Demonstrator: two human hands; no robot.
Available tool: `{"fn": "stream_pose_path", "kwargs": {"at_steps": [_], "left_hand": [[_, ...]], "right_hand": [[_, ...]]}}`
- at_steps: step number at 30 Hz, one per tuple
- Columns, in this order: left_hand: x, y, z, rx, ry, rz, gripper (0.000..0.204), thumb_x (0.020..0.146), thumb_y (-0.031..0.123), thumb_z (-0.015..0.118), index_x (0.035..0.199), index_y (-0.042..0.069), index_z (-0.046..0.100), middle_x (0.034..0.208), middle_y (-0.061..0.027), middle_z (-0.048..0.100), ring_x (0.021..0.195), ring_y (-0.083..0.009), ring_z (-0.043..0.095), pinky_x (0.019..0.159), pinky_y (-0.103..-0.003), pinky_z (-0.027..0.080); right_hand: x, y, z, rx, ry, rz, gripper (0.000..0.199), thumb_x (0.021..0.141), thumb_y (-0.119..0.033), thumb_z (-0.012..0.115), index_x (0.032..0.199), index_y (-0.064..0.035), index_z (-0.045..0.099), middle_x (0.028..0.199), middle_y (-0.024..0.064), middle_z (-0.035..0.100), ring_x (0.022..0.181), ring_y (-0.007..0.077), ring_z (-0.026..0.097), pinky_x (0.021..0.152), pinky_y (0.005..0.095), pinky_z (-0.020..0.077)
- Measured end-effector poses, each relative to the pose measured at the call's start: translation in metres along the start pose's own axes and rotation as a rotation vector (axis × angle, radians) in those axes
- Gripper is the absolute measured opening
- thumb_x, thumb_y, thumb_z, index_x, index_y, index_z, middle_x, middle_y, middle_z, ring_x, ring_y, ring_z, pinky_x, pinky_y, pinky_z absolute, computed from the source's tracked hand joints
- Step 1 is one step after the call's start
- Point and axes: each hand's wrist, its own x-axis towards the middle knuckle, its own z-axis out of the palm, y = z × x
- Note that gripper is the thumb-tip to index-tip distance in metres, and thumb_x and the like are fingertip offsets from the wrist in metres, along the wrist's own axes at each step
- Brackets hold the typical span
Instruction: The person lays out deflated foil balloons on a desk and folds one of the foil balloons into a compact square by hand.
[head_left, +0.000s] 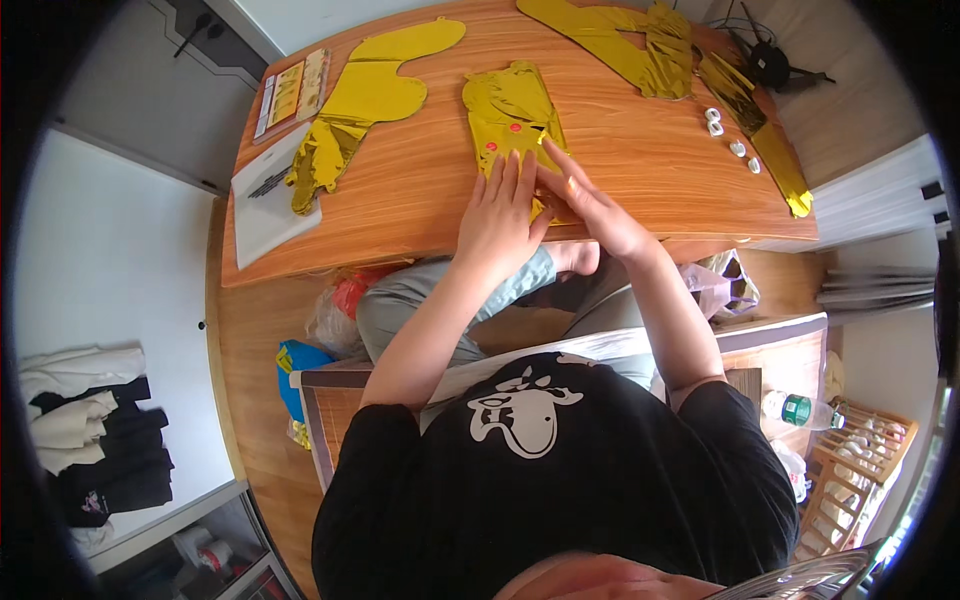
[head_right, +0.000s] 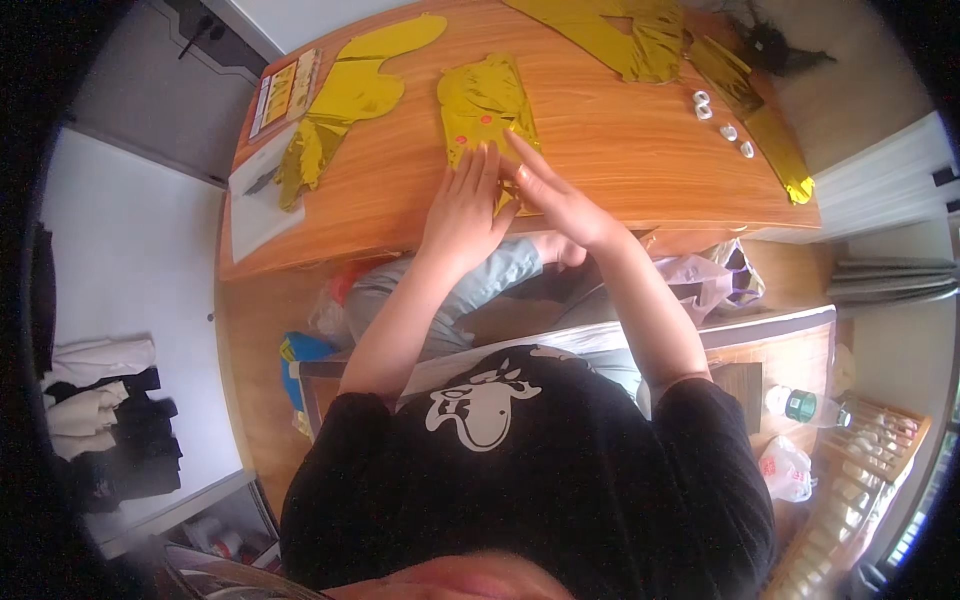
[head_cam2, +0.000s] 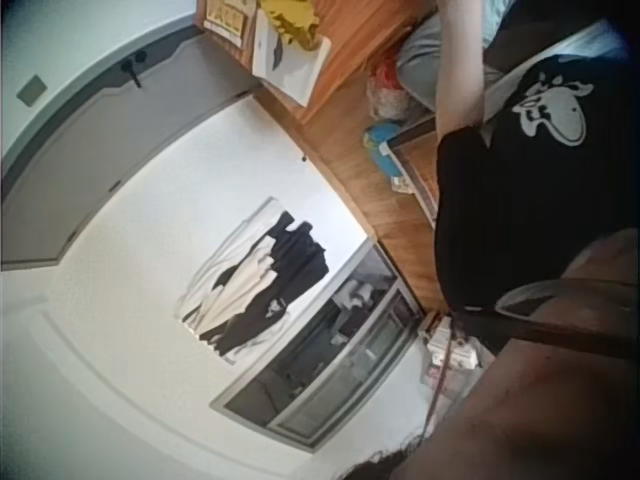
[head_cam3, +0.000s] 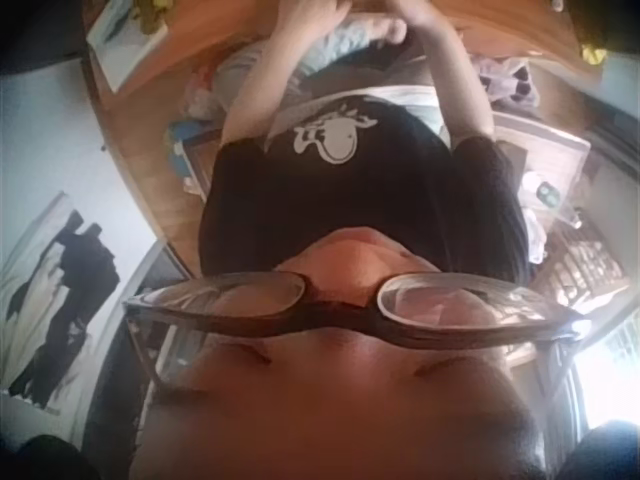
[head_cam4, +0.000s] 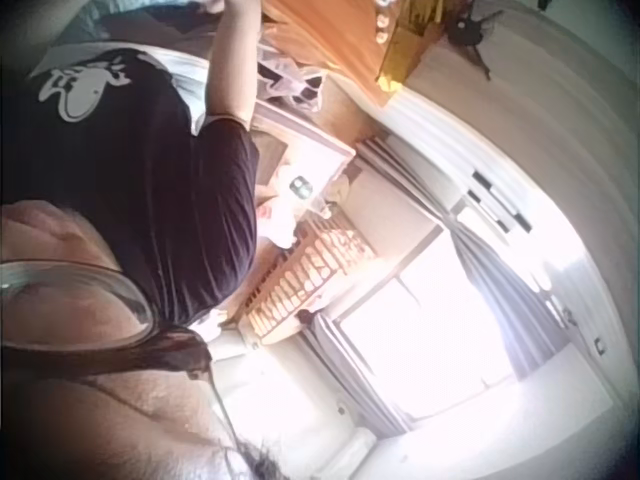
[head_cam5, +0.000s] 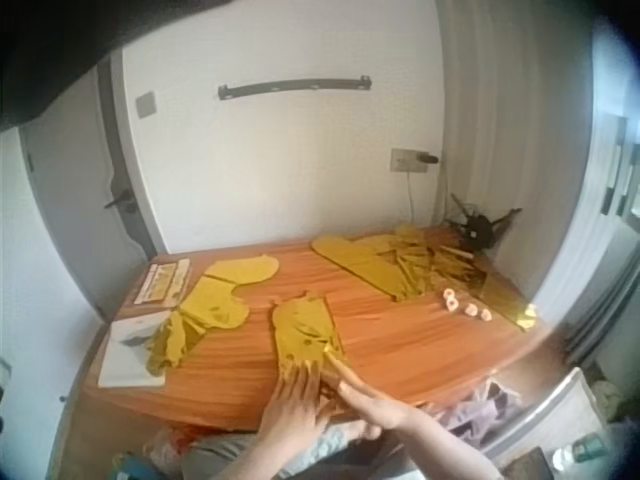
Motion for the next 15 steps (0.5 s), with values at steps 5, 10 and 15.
{"fn": "stream_pose_path", "kwargs": {"at_steps": [5, 10, 15], "left_hand": [[-0.001, -0.003, 0.004, 0.129, -0.112, -0.030, 0.079, 0.100, 0.047, 0.055, 0.159, 0.000, 0.031, 0.158, -0.0294, 0.039, 0.149, -0.0435, 0.035, 0.120, -0.057, 0.030], [0.000, -0.003, 0.003, 0.097, -0.115, -0.025, 0.080, 0.101, 0.051, 0.054, 0.157, -0.001, 0.034, 0.159, -0.0297, 0.037, 0.150, -0.0430, 0.035, 0.122, -0.055, 0.027], [0.000, -0.004, 0.006, 0.064, -0.109, -0.039, 0.082, 0.100, 0.054, 0.054, 0.156, -0.003, 0.035, 0.160, -0.0299, 0.037, 0.150, -0.0429, 0.034, 0.123, -0.054, 0.027]], "right_hand": [[-0.017, 0.003, -0.022, -0.188, 0.563, -0.128, 0.031, 0.106, -0.023, 0.057, 0.127, -0.0013, 0.064, 0.136, 0.0151, 0.063, 0.126, 0.0279, 0.059, 0.109, 0.0395, 0.0448], [-0.056, -0.013, -0.020, -1.213, 0.451, -0.171, 0.024, 0.090, -0.012, 0.070, 0.113, -0.0056, 0.074, 0.133, 0.0162, 0.064, 0.124, 0.0374, 0.058, 0.105, 0.0442, 0.0473], [-0.060, -0.011, -0.024, -1.352, 0.270, -0.288, 0.032, 0.091, -0.017, 0.071, 0.122, -0.0086, 0.073, 0.141, 0.0135, 0.061, 0.133, 0.0364, 0.054, 0.107, 0.0475, 0.0454]]}}
